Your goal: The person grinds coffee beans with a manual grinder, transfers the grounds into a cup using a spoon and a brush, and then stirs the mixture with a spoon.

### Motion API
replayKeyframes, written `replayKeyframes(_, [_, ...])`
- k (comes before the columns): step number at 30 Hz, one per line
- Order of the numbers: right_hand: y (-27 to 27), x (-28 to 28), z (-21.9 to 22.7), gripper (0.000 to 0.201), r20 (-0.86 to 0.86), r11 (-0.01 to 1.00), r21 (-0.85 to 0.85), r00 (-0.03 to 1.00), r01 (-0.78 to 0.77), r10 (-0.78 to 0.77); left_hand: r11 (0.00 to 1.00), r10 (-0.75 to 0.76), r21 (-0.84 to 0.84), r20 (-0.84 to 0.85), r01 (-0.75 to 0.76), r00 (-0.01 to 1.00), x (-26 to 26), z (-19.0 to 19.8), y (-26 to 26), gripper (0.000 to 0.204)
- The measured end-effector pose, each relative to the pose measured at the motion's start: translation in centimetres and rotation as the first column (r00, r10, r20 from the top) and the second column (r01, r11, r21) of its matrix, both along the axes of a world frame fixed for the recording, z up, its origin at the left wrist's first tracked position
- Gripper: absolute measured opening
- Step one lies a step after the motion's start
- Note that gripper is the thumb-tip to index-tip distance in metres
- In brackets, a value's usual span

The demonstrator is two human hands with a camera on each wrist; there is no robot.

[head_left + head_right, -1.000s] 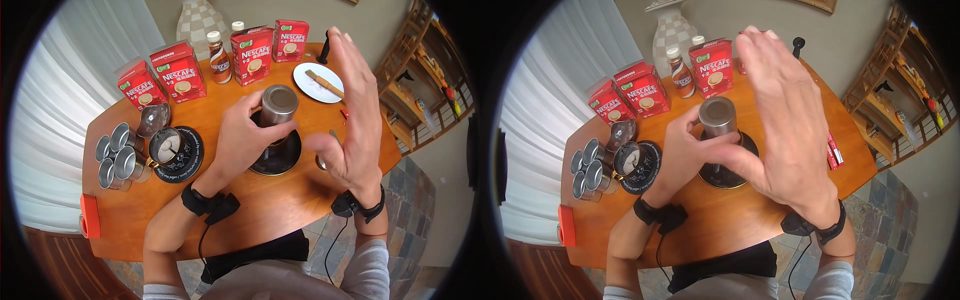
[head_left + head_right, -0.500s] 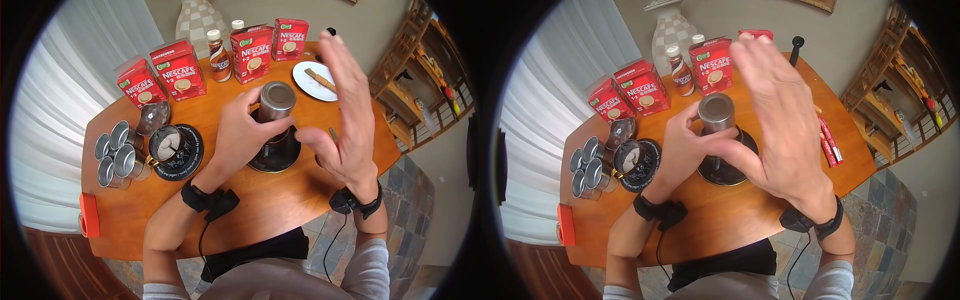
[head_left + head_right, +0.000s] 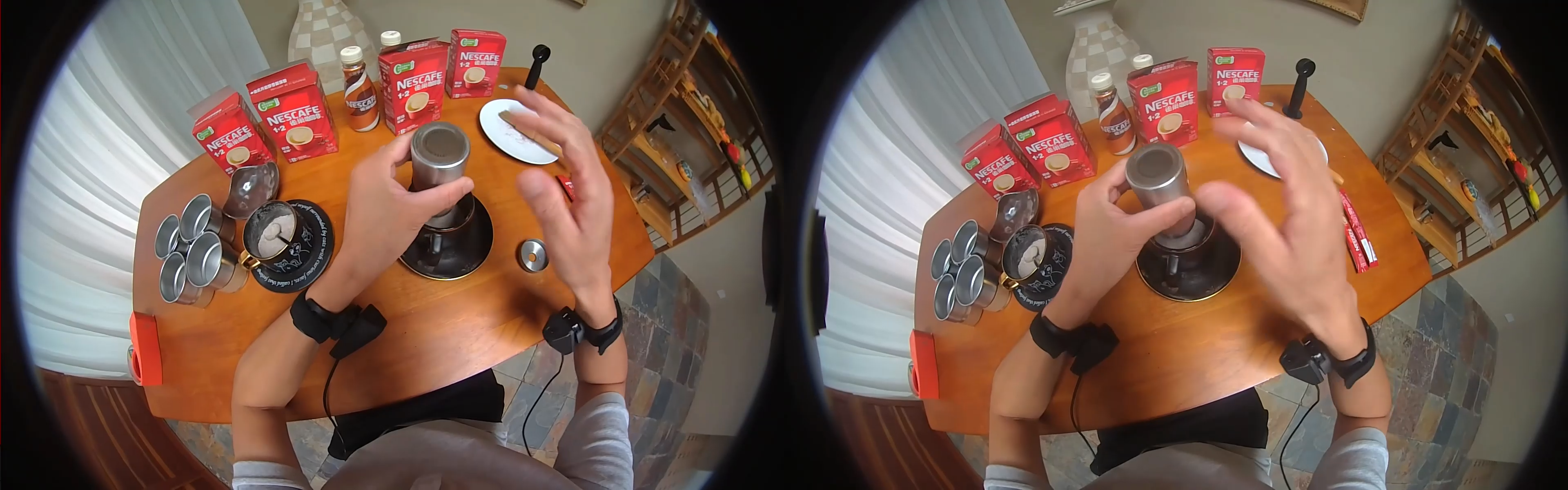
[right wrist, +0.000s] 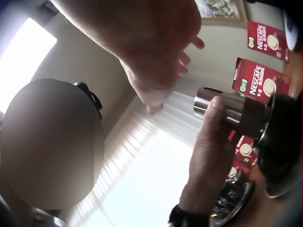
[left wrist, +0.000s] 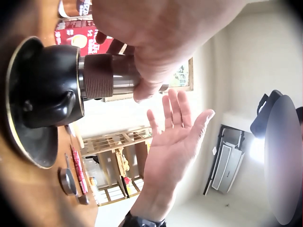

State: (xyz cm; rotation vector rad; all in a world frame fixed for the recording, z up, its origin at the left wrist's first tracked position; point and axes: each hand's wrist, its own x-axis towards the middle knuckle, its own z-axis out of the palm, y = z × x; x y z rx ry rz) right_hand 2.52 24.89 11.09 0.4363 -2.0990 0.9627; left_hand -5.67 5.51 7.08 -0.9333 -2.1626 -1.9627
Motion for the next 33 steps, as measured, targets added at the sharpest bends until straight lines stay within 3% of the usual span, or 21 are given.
replayKeyframes(2, [0.8, 0.1, -1.0, 0.017, 0.197, 0.997, -0.038, 0.977, -0.072, 0.078, 0.998, -0.007, 0.056, 0.045, 0.005, 0.999, -0.2, 0.4, -0.2, 0.043])
replayKeyframes(5, [-0.3, 0.0, -3.0, 0.025, 0.337, 0.981, -0.171, 0.930, -0.094, 0.148, 0.992, 0.001, 0.124, 0.074, -0.011, 0.997, -0.5, 0.6, -0.4, 0.043])
replayKeyframes(8, [-0.1, -0.5, -5.4, 0.027, 0.339, 0.926, -0.340, 0.897, -0.165, 0.285, 0.985, -0.017, 0.172, 0.150, -0.009, 0.988, -0.4, 1.0, -0.7, 0.042])
replayKeyframes(11, [-1.3, -0.4, -5.6, 0.028, 0.425, 0.950, -0.277, 0.868, -0.147, 0.258, 0.979, -0.036, 0.202, 0.155, 0.004, 0.987, -0.5, 0.8, -0.6, 0.042])
replayKeyframes(13, [-1.4, 0.1, -4.7, 0.019, 0.460, 0.965, -0.215, 0.856, -0.149, 0.235, 0.985, -0.010, 0.175, 0.116, -0.011, 0.993, -0.4, 1.1, -0.8, 0.042])
replayKeyframes(15, [-0.4, -0.1, -5.4, 0.015, 0.433, 0.940, -0.290, 0.852, -0.178, 0.295, 0.986, -0.012, 0.167, 0.116, -0.008, 0.993, -0.4, 1.1, -0.8, 0.041])
replayKeyframes(21, [-1.0, -0.1, -5.1, 0.026, 0.466, 0.947, -0.291, 0.844, -0.137, 0.265, 0.979, -0.057, 0.203, 0.159, 0.024, 0.986, -0.3, 0.5, -0.4, 0.041])
replayKeyframes(24, [-0.3, -0.4, -5.1, 0.017, 0.374, 0.928, -0.326, 0.877, -0.181, 0.303, 0.975, -0.067, 0.221, 0.173, 0.028, 0.983, -0.3, 0.1, -0.3, 0.042])
replayKeyframes(26, [-1.9, -0.3, -4.6, 0.027, 0.459, 0.965, -0.222, 0.859, -0.135, 0.226, 0.977, -0.069, 0.212, 0.153, 0.035, 0.986, -0.3, -0.1, 0.0, 0.043])
replayKeyframes(30, [0.2, -0.6, -4.9, 0.012, 0.393, 0.937, -0.313, 0.877, -0.157, 0.278, 0.983, -0.042, 0.185, 0.133, 0.017, 0.990, -0.3, -0.1, -0.2, 0.043])
replayKeyframes(33, [-1.4, -0.6, -4.8, 0.021, 0.428, 0.945, -0.293, 0.864, -0.145, 0.265, 0.985, -0.046, 0.174, 0.143, 0.020, 0.989, 0.0, 0.3, -0.2, 0.043])
